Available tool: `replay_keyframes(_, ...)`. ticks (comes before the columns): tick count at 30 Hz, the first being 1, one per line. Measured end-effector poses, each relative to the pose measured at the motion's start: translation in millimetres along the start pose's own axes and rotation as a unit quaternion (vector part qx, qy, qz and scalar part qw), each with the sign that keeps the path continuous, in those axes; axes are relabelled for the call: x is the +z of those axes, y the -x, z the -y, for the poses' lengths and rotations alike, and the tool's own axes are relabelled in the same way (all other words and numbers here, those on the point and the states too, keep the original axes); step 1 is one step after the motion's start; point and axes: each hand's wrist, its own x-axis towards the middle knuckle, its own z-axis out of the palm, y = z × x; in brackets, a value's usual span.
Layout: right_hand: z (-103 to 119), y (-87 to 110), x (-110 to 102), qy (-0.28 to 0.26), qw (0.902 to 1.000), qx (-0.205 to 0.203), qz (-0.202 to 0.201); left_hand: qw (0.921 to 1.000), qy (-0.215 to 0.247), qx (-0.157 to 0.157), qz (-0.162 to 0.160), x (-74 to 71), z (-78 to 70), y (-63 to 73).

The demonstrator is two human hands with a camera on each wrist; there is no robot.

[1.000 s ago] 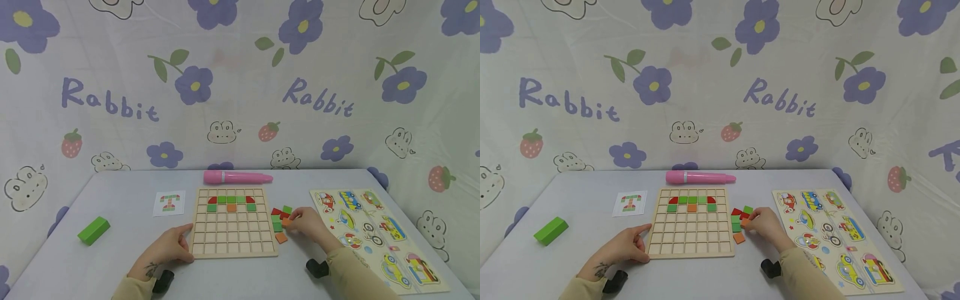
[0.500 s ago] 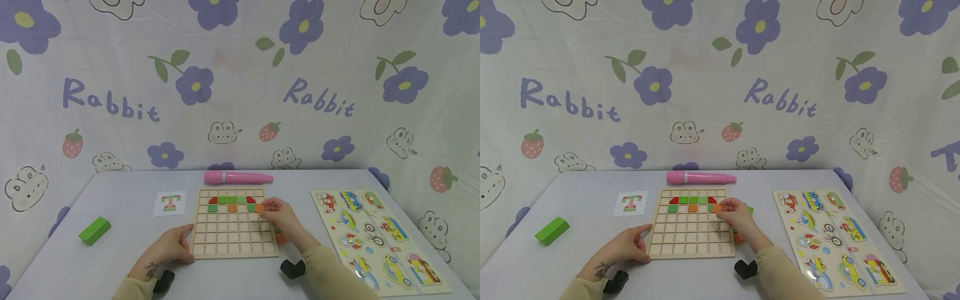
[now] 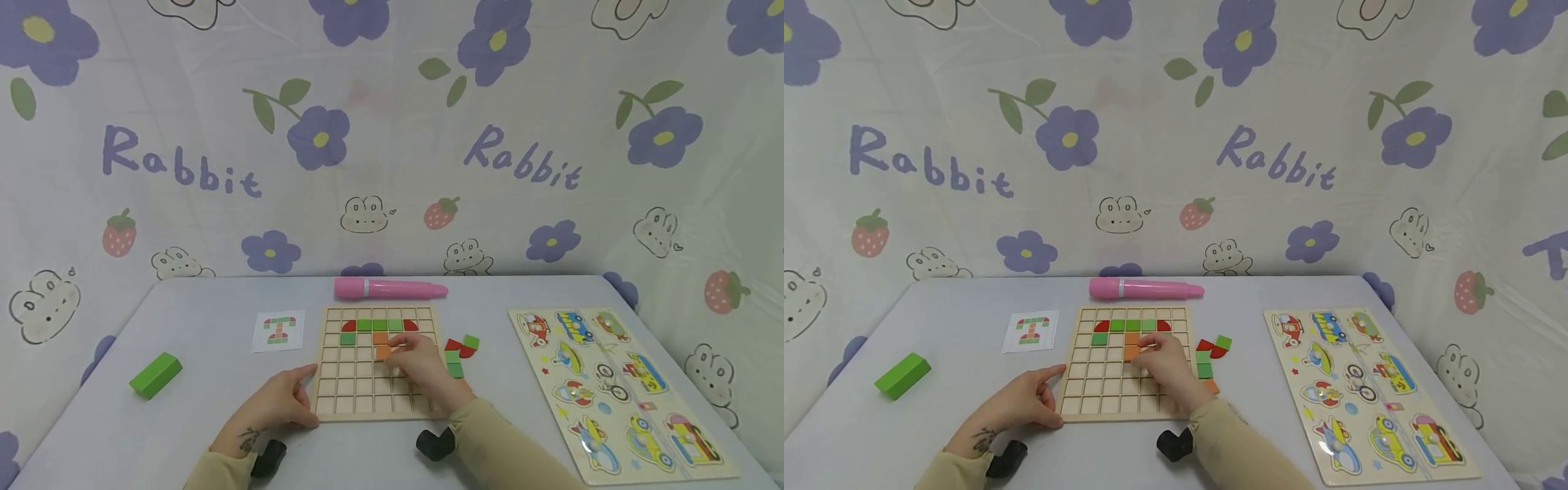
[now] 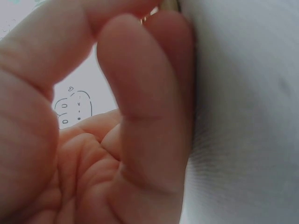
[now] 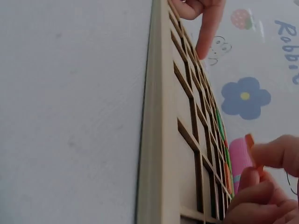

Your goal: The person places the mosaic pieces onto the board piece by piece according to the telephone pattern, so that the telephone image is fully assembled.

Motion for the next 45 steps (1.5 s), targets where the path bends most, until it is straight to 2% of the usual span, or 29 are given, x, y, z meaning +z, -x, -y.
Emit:
replay_keyframes(6,4,-4.3,8,0.059,0.9974,0.006,-0.042,1.0000,0.001,0.005,-0.001,-0.5,-0.9,0.0)
replay_keyframes(16,8,-7.7,13,0.094,0.9929,0.014,-0.071,0.9996,0.015,0.024,0.007,-0.8,0.3,0.4)
replay_keyframes(20,7,-9.6,15,0.118,0.9892,0.016,-0.086,0.9998,0.010,0.019,0.004,-0.5,0.0,0.7)
replay_keyframes(24,7,-9.7,16,0.127,0.9886,0.009,-0.081,0.9998,0.009,0.016,0.000,0.2,0.1,0.5)
replay_keyframes(27,6,-10.1,15,0.119,0.9904,0.006,-0.071,0.9998,0.009,0.019,-0.001,0.3,0.1,0.4)
replay_keyframes(31,3,-9.5,10,0.079,0.9952,-0.001,-0.057,0.9998,0.008,0.018,-0.001,0.3,-0.5,0.6)
replay_keyframes(38,1,3.0,-10,-0.013,0.9976,-0.053,-0.042,0.9999,0.007,0.009,-0.001,0.6,-2.4,2.0)
replay_keyframes(41,4,12.6,-22,-0.038,0.9977,-0.048,-0.028,1.0000,0.005,0.007,-0.002,0.5,-3.6,2.8)
replay_keyframes(45,0,21.9,-42,-0.044,0.9984,-0.032,-0.013,0.9999,0.009,0.008,0.000,-0.3,-4.7,3.4)
